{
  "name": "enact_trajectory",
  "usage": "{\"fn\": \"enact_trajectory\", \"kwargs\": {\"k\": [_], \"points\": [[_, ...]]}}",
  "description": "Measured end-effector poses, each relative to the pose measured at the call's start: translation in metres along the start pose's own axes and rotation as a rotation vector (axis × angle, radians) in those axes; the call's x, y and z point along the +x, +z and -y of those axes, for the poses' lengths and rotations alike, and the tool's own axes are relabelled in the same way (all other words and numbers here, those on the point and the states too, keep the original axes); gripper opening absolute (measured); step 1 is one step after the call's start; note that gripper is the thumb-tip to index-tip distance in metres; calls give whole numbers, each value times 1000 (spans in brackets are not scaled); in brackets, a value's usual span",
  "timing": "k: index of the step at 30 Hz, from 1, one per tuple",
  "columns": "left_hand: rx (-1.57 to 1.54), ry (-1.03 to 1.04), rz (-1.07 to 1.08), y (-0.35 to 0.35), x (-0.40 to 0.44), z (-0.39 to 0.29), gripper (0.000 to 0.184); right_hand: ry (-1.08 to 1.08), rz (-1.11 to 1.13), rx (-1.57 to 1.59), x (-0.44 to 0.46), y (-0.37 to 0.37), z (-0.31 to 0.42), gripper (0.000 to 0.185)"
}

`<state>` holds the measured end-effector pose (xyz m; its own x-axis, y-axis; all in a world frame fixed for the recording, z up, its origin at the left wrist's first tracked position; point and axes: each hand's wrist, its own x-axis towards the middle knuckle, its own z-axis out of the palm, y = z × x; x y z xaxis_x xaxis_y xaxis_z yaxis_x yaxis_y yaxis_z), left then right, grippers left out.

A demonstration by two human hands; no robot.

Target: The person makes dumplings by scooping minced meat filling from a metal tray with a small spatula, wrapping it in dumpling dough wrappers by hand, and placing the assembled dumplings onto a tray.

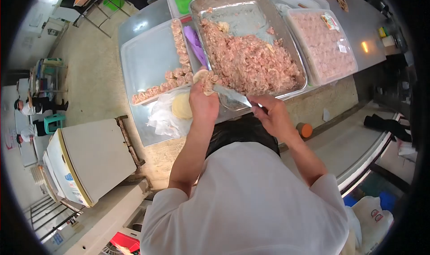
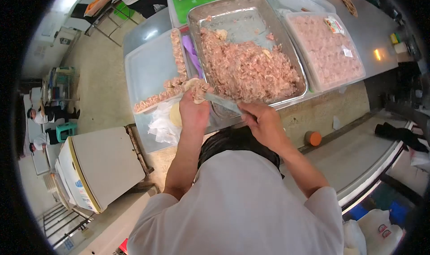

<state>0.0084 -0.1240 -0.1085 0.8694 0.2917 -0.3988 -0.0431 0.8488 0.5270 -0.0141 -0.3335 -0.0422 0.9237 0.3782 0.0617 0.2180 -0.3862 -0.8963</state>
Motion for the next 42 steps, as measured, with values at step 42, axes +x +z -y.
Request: {"fn": "enact_trajectory", "kwargs": {"k": [42], "points": [[-112, 23, -92, 8, -18, -10, 37, -68, 114, -111, 12, 24, -21, 35]]}}
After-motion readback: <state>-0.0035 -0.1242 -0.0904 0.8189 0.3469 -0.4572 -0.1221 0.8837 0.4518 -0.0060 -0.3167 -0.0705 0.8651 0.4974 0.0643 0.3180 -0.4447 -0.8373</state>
